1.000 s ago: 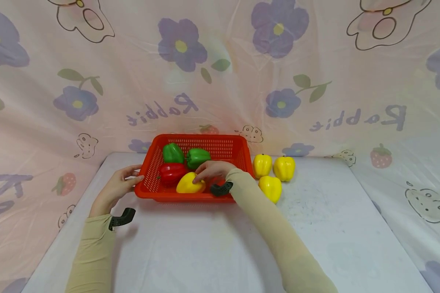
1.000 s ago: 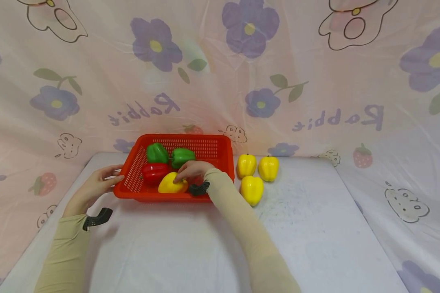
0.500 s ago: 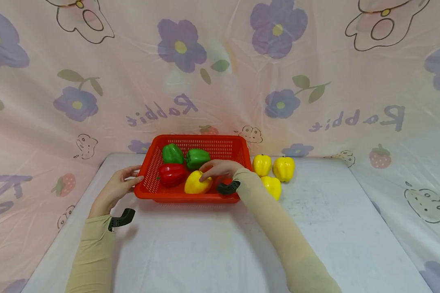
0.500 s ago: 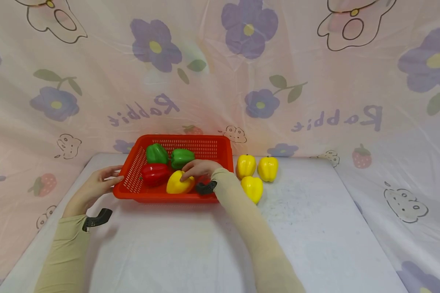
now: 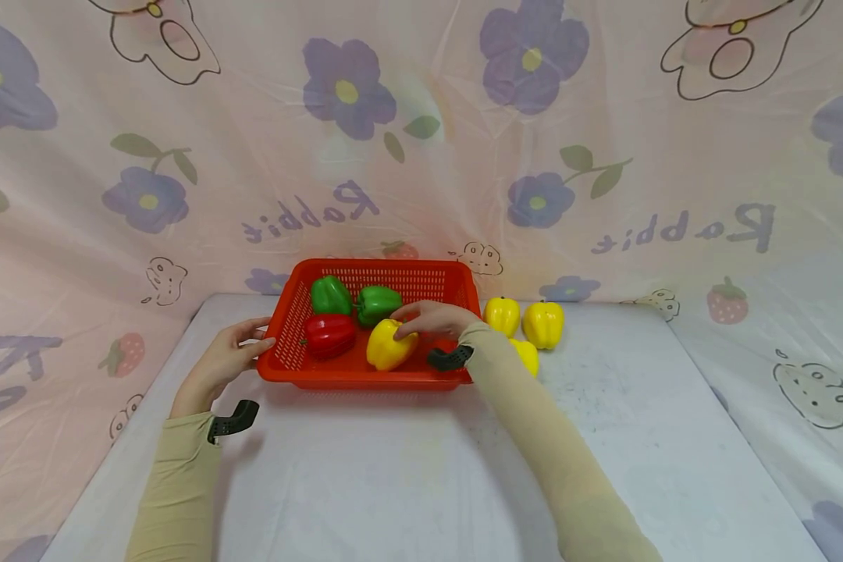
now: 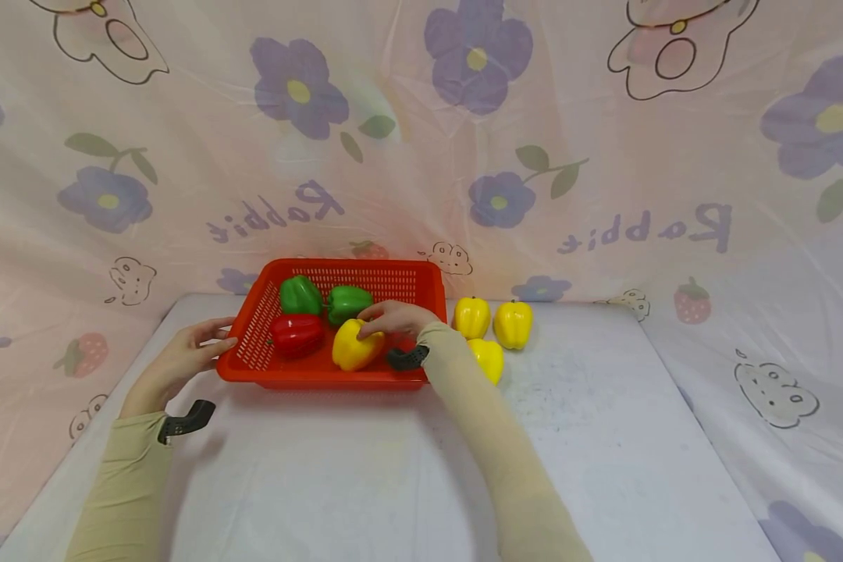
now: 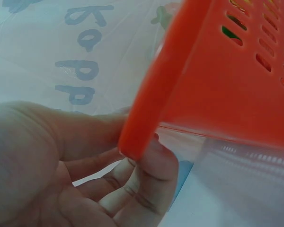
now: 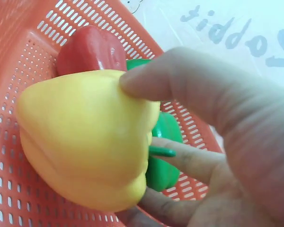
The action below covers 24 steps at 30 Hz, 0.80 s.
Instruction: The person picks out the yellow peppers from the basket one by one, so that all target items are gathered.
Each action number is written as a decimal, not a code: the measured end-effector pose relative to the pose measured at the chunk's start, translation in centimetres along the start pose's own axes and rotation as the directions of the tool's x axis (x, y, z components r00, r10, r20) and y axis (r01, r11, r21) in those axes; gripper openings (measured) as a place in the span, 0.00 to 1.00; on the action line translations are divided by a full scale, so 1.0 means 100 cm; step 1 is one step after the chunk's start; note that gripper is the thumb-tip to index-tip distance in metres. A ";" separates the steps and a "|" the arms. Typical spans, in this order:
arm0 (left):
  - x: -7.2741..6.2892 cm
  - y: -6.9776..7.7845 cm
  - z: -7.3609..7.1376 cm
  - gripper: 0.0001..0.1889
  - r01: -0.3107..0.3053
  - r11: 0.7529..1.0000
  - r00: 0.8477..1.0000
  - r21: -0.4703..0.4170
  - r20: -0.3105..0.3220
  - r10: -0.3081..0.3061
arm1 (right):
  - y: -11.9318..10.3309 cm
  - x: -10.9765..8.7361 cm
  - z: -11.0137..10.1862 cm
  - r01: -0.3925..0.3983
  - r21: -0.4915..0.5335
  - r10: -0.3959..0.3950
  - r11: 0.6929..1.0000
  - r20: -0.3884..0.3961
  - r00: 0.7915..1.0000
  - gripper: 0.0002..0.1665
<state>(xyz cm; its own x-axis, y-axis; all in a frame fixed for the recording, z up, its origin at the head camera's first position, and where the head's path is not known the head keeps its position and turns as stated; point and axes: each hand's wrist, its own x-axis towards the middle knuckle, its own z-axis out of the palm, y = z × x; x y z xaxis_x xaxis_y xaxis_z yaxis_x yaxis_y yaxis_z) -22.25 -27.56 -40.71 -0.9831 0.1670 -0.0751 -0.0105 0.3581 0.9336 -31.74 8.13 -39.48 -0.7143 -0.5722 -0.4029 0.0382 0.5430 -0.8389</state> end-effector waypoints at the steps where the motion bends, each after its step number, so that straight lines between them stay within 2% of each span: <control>1: 0.000 0.000 0.000 0.30 0.000 1.000 1.000 -0.002 -0.001 0.000 | 0.000 -0.001 -0.001 0.015 0.002 -0.015 1.000 -0.001 1.000 0.32; 7: -0.002 0.002 0.001 0.30 -0.014 1.000 1.000 -0.004 0.002 0.014 | 0.003 -0.006 -0.009 0.057 0.043 -0.057 0.997 -0.014 0.998 0.31; 14: -0.001 0.001 0.001 0.30 -0.007 1.000 1.000 0.001 0.003 0.007 | -0.002 -0.024 -0.020 0.122 0.028 -0.121 0.992 -0.039 0.992 0.30; 24: -0.001 0.002 0.000 0.31 -0.002 1.000 1.000 0.003 0.004 0.002 | -0.011 -0.055 -0.033 0.127 0.036 -0.122 0.991 -0.117 0.986 0.26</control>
<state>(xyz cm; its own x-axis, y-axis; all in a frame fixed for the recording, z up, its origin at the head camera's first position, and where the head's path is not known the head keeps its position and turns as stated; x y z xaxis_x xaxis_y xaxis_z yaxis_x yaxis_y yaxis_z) -22.13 -27.49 -40.50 -0.9823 0.1719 -0.0746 -0.0078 0.3602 0.9328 -30.13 12.74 -35.17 -0.7902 -0.5585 -0.2523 -0.0278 0.4438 -0.8957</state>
